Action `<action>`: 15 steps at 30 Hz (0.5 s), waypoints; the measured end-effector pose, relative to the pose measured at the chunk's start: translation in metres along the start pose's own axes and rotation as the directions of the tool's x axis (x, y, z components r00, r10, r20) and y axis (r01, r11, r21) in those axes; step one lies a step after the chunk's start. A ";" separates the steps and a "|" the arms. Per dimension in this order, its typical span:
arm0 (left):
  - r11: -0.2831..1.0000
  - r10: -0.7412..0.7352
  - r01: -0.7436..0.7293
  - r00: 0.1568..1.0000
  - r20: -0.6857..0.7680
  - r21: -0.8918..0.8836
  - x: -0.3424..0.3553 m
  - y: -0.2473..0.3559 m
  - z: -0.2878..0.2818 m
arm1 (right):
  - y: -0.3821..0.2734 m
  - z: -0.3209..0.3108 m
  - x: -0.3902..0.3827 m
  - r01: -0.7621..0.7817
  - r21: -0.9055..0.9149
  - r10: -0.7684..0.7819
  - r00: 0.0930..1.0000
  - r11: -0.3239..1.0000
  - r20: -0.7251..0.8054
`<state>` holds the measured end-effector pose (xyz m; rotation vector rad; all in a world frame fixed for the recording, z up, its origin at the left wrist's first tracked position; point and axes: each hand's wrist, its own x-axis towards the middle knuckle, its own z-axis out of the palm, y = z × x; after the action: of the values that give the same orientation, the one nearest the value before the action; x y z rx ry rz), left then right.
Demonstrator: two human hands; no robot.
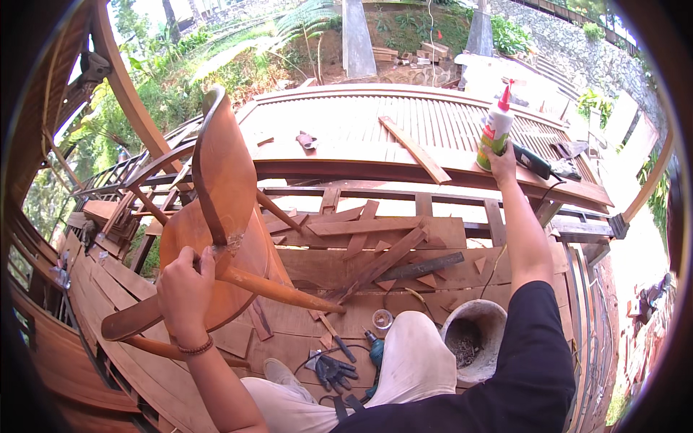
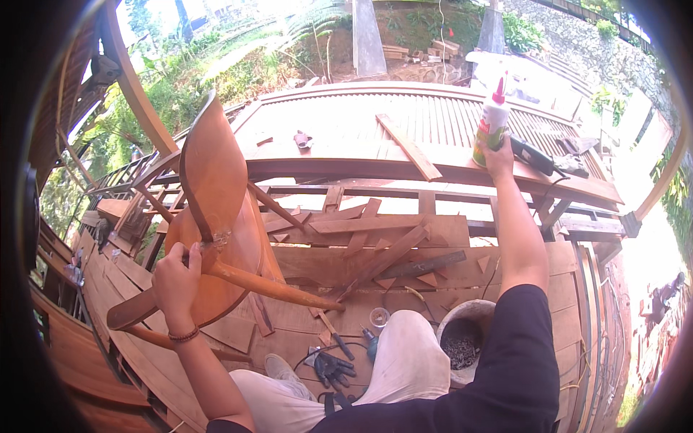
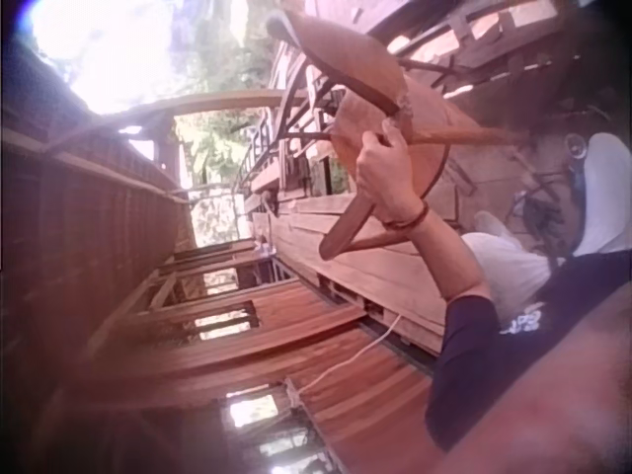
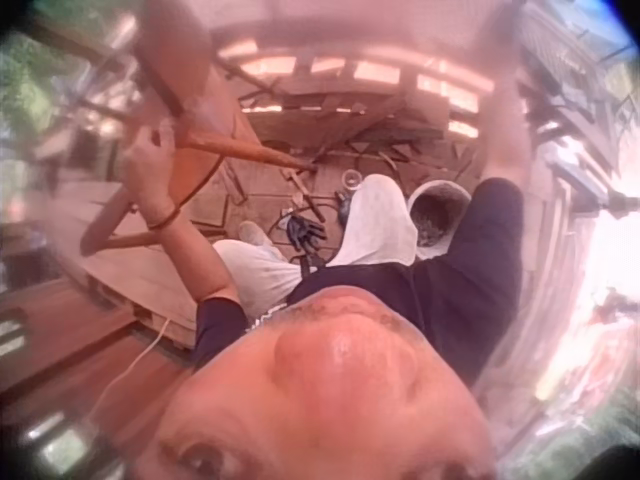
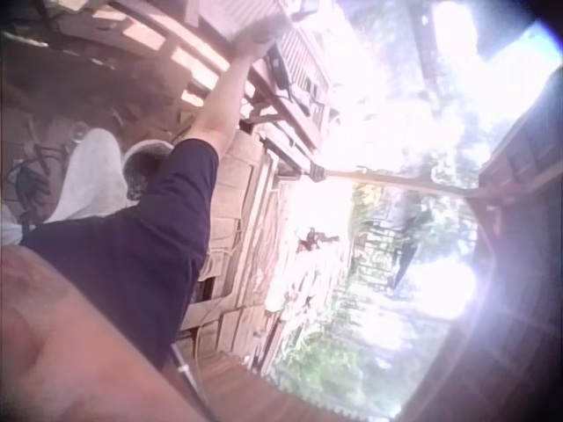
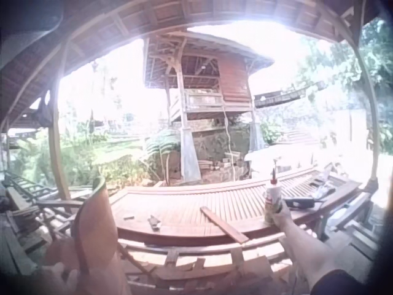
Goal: The person repairs a wooden chair by applying a filler paste to a damaged leg joint using a small stick. They smooth the filler with their fingers and continue applying it to other joints on the chair.
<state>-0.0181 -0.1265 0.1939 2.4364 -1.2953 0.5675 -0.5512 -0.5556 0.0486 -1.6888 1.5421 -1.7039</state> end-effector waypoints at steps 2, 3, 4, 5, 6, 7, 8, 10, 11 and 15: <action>1.000 -0.009 0.009 1.000 0.003 0.009 0.000 -0.003 -0.004 | -0.001 0.007 -0.006 0.010 0.036 -0.010 1.000 0.999 0.001; 1.000 -0.012 0.012 1.000 -0.001 0.008 -0.001 -0.002 -0.004 | -0.003 0.007 -0.007 0.015 0.012 -0.015 1.000 1.000 0.013; 1.000 -0.013 0.013 1.000 -0.005 0.008 -0.002 0.000 -0.006 | -0.005 0.006 -0.009 0.019 -0.011 -0.019 1.000 1.000 0.025; 1.000 -0.014 0.014 1.000 -0.008 0.012 -0.002 0.002 -0.007 | -0.006 0.007 -0.012 0.021 -0.033 -0.020 0.999 0.999 0.037; 1.000 -0.014 0.014 1.000 -0.009 0.002 -0.002 0.005 -0.006 | -0.008 0.003 -0.011 0.005 -0.044 -0.004 0.999 0.999 0.036; 1.000 -0.015 0.015 1.000 0.002 -0.001 -0.003 0.007 -0.006 | -0.007 0.000 -0.007 0.009 -0.095 -0.005 0.999 0.995 0.032; 1.000 -0.018 0.019 1.000 0.012 -0.003 -0.003 0.008 -0.005 | -0.005 -0.003 -0.005 0.013 -0.145 -0.009 1.000 0.989 0.030; 1.000 -0.022 0.022 1.000 0.020 0.002 -0.001 0.007 -0.004 | -0.011 -0.002 -0.008 0.006 -0.153 0.000 0.999 0.988 0.041; 1.000 -0.021 0.021 1.000 0.022 0.005 0.000 0.006 -0.002 | -0.005 -0.003 -0.007 0.005 -0.166 0.003 0.999 0.986 0.047; 1.000 -0.003 0.003 1.000 0.002 0.009 0.004 0.003 -0.002 | 0.000 -0.006 -0.008 0.015 -0.250 -0.011 1.000 0.968 0.017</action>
<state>-0.0194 -0.1299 0.1981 2.4461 -1.2922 0.5718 -0.5541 -0.5462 0.0460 -1.8283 1.8073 -1.5511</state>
